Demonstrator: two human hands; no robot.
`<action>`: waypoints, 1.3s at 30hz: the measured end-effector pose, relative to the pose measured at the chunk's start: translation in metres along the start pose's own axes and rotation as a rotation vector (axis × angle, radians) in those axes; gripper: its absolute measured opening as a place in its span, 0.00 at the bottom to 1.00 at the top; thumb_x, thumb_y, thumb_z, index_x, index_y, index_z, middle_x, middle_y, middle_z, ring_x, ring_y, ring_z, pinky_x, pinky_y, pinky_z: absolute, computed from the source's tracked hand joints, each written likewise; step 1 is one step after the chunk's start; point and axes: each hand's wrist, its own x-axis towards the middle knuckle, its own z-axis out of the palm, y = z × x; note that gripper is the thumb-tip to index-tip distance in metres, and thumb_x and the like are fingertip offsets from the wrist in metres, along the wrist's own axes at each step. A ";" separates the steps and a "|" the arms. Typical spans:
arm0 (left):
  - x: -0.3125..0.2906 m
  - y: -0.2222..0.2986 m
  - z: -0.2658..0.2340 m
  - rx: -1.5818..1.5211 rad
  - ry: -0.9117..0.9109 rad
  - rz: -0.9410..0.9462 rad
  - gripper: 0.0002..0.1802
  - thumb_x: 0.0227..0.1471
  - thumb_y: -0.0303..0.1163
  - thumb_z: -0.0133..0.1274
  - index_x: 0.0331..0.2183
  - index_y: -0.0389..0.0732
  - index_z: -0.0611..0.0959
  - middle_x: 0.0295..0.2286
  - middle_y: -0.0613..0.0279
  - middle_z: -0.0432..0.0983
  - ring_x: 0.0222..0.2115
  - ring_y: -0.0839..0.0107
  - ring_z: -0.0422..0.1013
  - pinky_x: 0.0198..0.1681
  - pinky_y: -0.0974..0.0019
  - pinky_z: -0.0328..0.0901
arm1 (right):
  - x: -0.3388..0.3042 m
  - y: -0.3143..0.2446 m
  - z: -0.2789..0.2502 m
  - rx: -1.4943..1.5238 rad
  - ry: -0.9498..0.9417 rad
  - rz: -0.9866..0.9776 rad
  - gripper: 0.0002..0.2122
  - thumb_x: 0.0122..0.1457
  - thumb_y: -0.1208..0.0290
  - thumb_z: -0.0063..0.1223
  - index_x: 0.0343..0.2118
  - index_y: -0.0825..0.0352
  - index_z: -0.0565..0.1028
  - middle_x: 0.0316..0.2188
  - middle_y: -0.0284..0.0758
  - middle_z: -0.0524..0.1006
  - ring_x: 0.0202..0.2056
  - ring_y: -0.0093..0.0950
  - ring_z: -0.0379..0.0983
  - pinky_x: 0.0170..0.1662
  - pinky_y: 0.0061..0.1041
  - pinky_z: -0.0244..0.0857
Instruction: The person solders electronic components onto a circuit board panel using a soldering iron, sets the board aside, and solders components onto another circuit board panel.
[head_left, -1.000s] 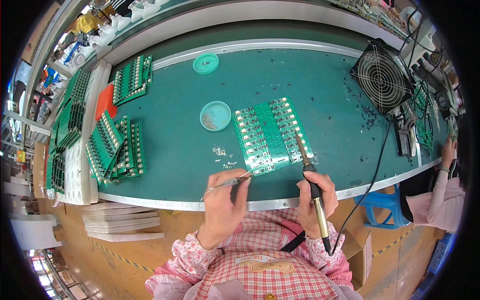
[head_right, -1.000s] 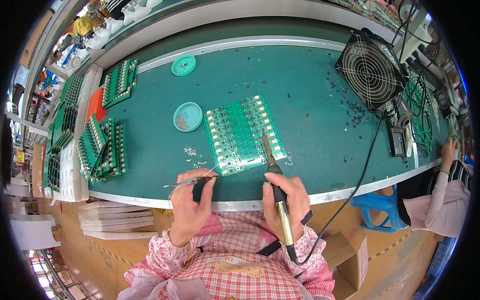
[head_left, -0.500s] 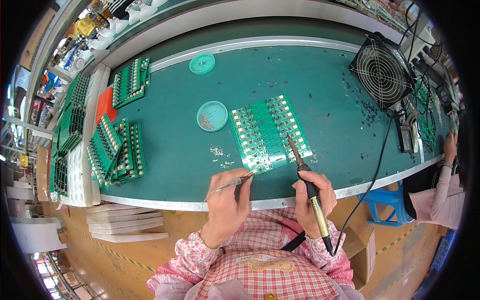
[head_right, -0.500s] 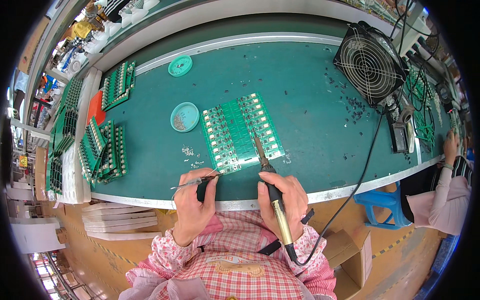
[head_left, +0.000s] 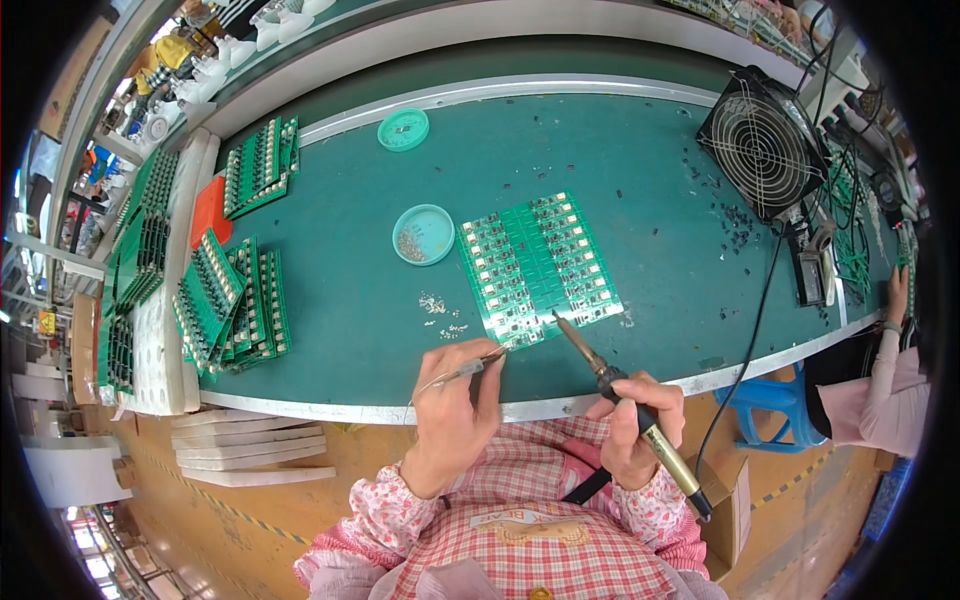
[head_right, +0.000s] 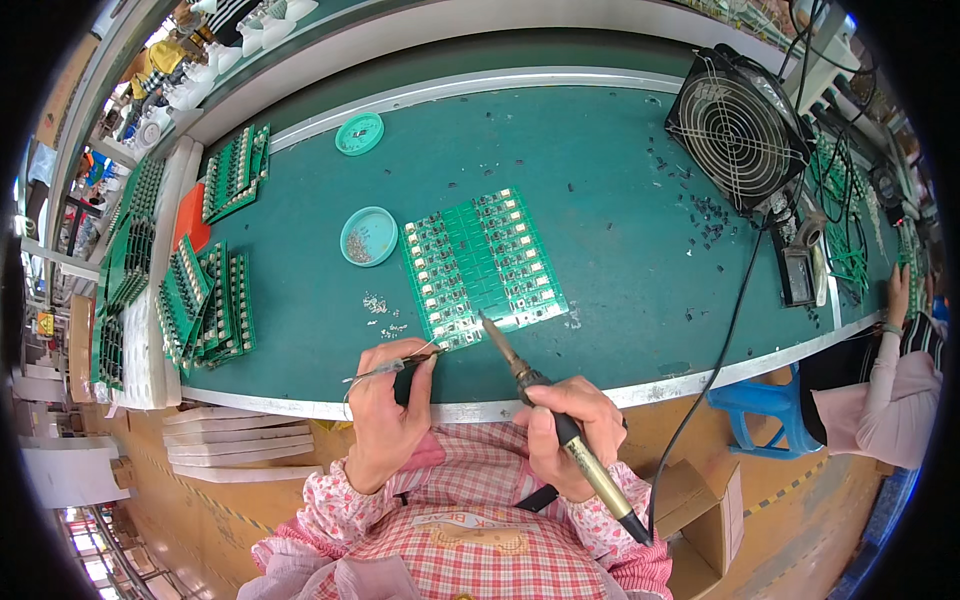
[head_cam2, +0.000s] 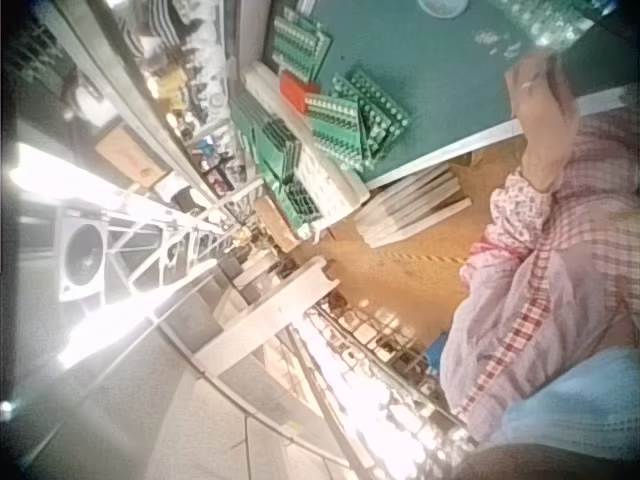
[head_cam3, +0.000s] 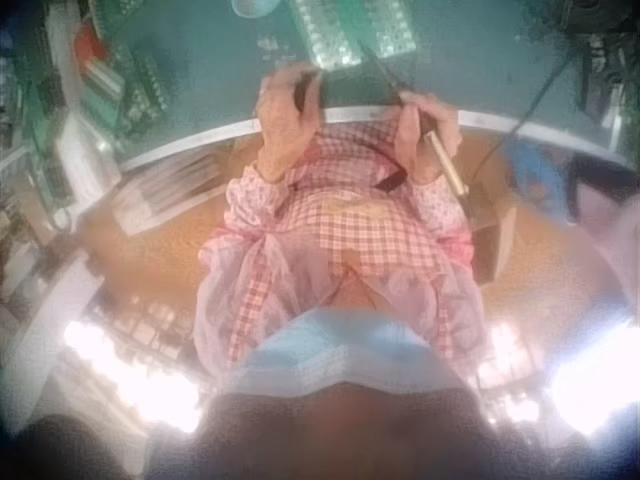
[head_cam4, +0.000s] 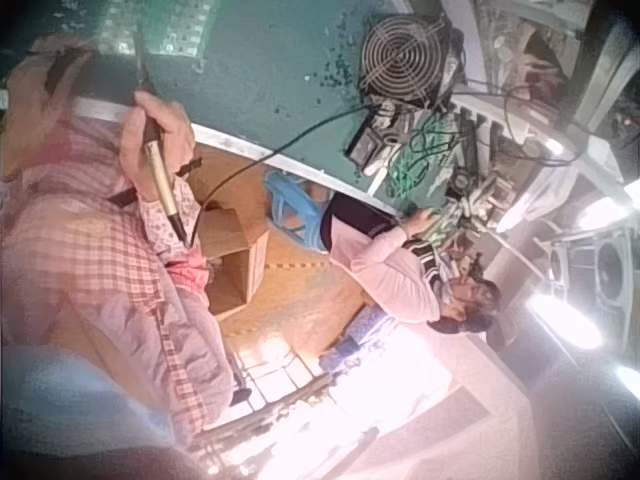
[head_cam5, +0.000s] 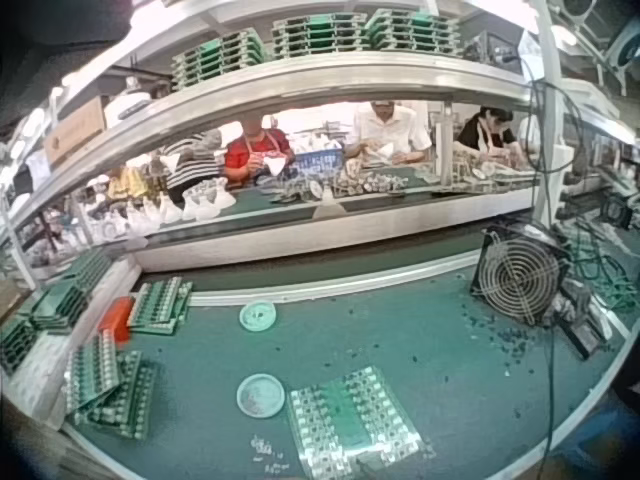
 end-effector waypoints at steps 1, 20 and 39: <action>0.000 0.000 0.000 0.001 0.001 0.000 0.10 0.48 0.17 0.59 0.35 0.36 0.82 0.35 0.56 0.81 0.35 0.57 0.75 0.39 0.61 0.69 | -0.001 -0.003 0.000 0.065 -0.002 0.015 0.08 0.61 0.74 0.55 0.40 0.69 0.73 0.17 0.33 0.79 0.19 0.25 0.75 0.26 0.24 0.68; -0.002 -0.002 0.000 0.005 0.006 0.021 0.11 0.48 0.17 0.59 0.37 0.36 0.81 0.35 0.56 0.81 0.35 0.57 0.75 0.39 0.60 0.69 | 0.005 -0.009 -0.001 0.079 -0.173 -0.064 0.11 0.67 0.63 0.48 0.42 0.66 0.67 0.19 0.36 0.74 0.18 0.26 0.75 0.24 0.25 0.67; -0.002 -0.003 0.001 -0.006 0.026 0.031 0.15 0.44 0.16 0.61 0.37 0.39 0.81 0.35 0.60 0.80 0.34 0.59 0.74 0.39 0.61 0.66 | 0.002 -0.001 0.007 -0.045 -0.283 -0.045 0.04 0.59 0.78 0.54 0.36 0.70 0.73 0.18 0.36 0.79 0.19 0.26 0.78 0.24 0.23 0.69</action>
